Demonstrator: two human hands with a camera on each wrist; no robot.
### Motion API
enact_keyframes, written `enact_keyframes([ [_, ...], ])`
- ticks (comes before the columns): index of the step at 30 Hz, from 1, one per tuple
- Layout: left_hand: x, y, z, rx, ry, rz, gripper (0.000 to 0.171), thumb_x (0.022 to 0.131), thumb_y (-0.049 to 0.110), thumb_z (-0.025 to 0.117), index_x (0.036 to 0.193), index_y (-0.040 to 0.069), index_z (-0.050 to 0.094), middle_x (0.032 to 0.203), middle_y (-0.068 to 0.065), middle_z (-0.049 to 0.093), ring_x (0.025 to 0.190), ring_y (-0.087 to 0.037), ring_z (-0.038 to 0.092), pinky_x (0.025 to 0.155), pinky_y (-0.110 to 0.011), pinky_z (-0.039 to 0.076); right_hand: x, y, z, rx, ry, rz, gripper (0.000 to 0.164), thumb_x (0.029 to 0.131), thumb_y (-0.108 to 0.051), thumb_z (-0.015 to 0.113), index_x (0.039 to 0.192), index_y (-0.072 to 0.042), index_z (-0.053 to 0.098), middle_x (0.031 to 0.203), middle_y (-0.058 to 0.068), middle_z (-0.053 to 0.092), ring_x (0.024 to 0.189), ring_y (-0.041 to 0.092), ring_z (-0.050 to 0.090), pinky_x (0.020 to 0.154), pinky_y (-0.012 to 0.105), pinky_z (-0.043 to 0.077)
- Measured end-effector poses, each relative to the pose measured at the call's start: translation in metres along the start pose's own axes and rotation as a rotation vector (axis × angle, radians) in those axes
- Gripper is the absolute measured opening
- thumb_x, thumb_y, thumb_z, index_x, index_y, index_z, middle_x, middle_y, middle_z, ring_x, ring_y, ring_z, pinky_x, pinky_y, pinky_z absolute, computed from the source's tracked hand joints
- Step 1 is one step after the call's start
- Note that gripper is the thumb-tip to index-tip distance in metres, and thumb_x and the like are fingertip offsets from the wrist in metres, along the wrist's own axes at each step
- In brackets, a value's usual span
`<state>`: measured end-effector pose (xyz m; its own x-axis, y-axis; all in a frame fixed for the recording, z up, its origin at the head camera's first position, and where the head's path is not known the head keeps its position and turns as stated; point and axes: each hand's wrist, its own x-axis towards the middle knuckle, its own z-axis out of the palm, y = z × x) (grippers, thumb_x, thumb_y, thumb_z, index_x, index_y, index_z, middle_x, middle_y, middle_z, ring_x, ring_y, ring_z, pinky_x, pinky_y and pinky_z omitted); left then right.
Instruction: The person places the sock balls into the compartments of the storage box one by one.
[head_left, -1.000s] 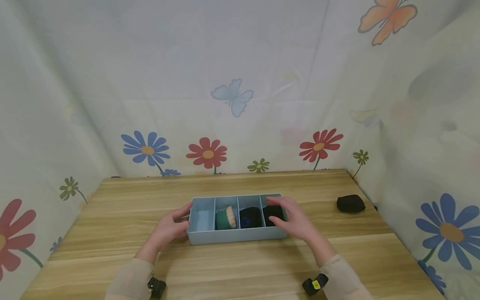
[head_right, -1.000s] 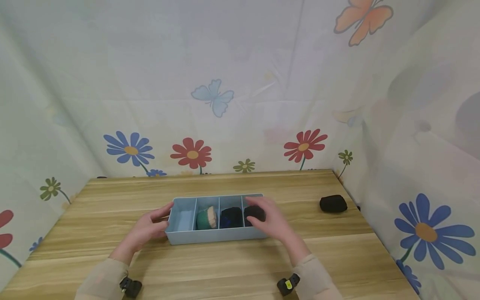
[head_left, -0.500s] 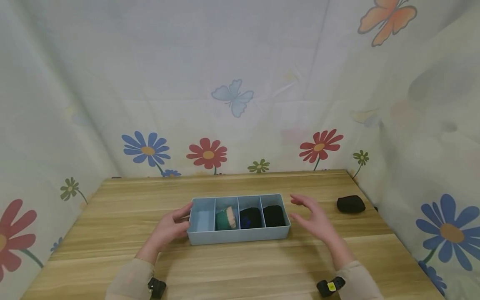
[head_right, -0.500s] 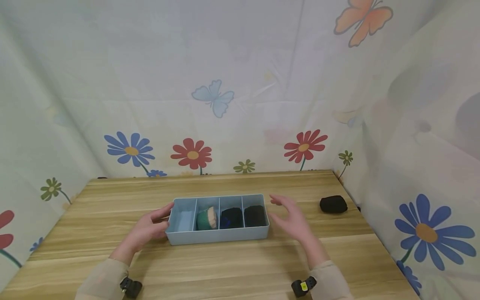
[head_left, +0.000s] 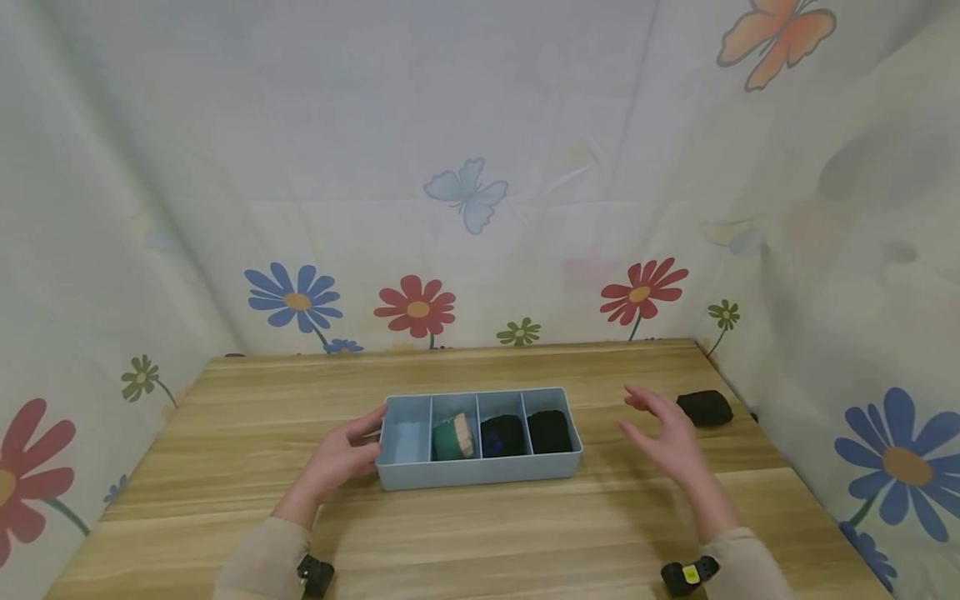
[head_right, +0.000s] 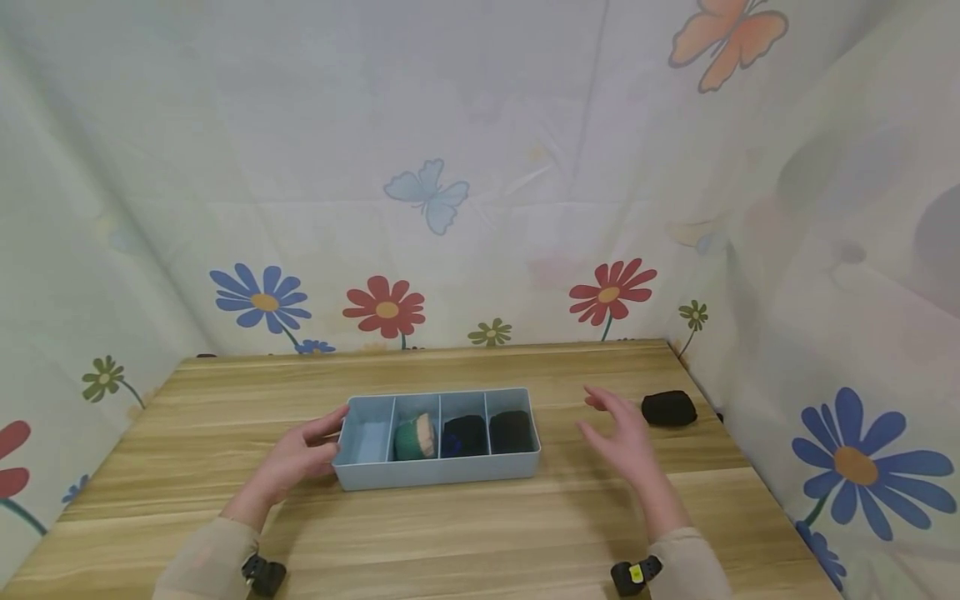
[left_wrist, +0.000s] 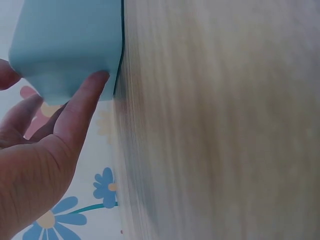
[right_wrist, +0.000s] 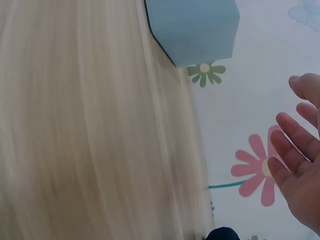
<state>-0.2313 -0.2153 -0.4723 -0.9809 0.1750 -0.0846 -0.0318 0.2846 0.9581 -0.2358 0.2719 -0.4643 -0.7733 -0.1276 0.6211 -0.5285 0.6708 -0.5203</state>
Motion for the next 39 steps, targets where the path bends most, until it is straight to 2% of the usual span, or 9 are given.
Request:
enact_keyframes([
  [5,0.0,0.002,0.001,0.019,-0.001,0.005,0.068,0.089,0.002,0.058,0.154,0.011,0.036,0.154,-0.025,0.034,0.133,-0.043,0.044,0.091,-0.045,0.053,-0.004,0.007,-0.006,-0.052,-0.008,0.03,0.054,0.077,0.002,0.08,0.128,0.0,0.062,0.107,0.014,0.07,0.101,0.032,0.063,0.091,0.004,0.032],
  [8,0.0,0.002,0.001,0.024,-0.001,0.008,0.068,0.089,0.003,0.058,0.154,0.011,0.037,0.154,-0.025,0.034,0.133,-0.044,0.044,0.091,-0.046,0.053,-0.005,0.01,-0.01,-0.063,-0.002,0.053,0.055,0.077,0.002,0.08,0.128,0.0,0.062,0.106,0.015,0.07,0.101,0.034,0.063,0.091,0.01,0.037],
  [10,-0.001,0.003,0.001,0.023,0.001,0.008,0.068,0.09,0.003,0.058,0.154,0.011,0.037,0.154,-0.025,0.034,0.132,-0.044,0.045,0.091,-0.046,0.053,-0.005,0.012,-0.013,-0.073,0.001,0.073,0.054,0.078,0.001,0.08,0.129,0.0,0.061,0.106,0.016,0.07,0.102,0.034,0.063,0.091,0.016,0.041],
  [14,0.0,0.003,0.001,0.022,0.004,0.006,0.068,0.089,0.002,0.058,0.154,0.011,0.037,0.154,-0.024,0.035,0.132,-0.043,0.045,0.091,-0.045,0.053,-0.003,0.016,-0.022,-0.082,0.011,0.108,0.054,0.08,0.0,0.078,0.13,0.002,0.059,0.108,0.02,0.068,0.103,0.037,0.06,0.091,0.038,0.045],
  [19,0.0,0.002,0.001,0.021,0.006,0.008,0.068,0.089,0.002,0.057,0.153,0.01,0.037,0.154,-0.024,0.035,0.132,-0.043,0.045,0.091,-0.046,0.053,0.001,0.026,-0.033,-0.096,0.034,0.167,0.053,0.083,-0.002,0.075,0.131,0.006,0.056,0.112,0.026,0.065,0.106,0.042,0.056,0.093,0.057,0.04],
  [29,0.001,-0.001,0.0,0.007,0.002,0.014,0.069,0.088,0.001,0.058,0.153,0.01,0.037,0.154,-0.024,0.034,0.132,-0.043,0.045,0.09,-0.045,0.054,0.006,0.046,-0.048,-0.119,0.07,0.261,0.056,0.088,-0.006,0.071,0.137,0.01,0.049,0.118,0.032,0.06,0.113,0.047,0.052,0.097,0.061,0.037],
  [34,0.001,-0.002,0.0,0.016,0.01,0.005,0.069,0.088,0.002,0.058,0.153,0.012,0.038,0.154,-0.023,0.035,0.132,-0.042,0.046,0.089,-0.045,0.054,0.008,0.053,-0.051,-0.163,0.114,0.283,0.059,0.086,-0.006,0.072,0.137,0.011,0.048,0.12,0.033,0.058,0.114,0.048,0.051,0.096,0.061,0.038],
  [39,0.0,-0.002,0.0,0.01,0.006,0.007,0.069,0.088,0.002,0.058,0.154,0.011,0.037,0.154,-0.024,0.035,0.132,-0.043,0.046,0.09,-0.045,0.054,0.008,0.06,-0.051,-0.185,0.13,0.333,0.066,0.084,-0.009,0.075,0.139,0.011,0.045,0.127,0.035,0.052,0.119,0.05,0.045,0.099,0.062,0.034],
])
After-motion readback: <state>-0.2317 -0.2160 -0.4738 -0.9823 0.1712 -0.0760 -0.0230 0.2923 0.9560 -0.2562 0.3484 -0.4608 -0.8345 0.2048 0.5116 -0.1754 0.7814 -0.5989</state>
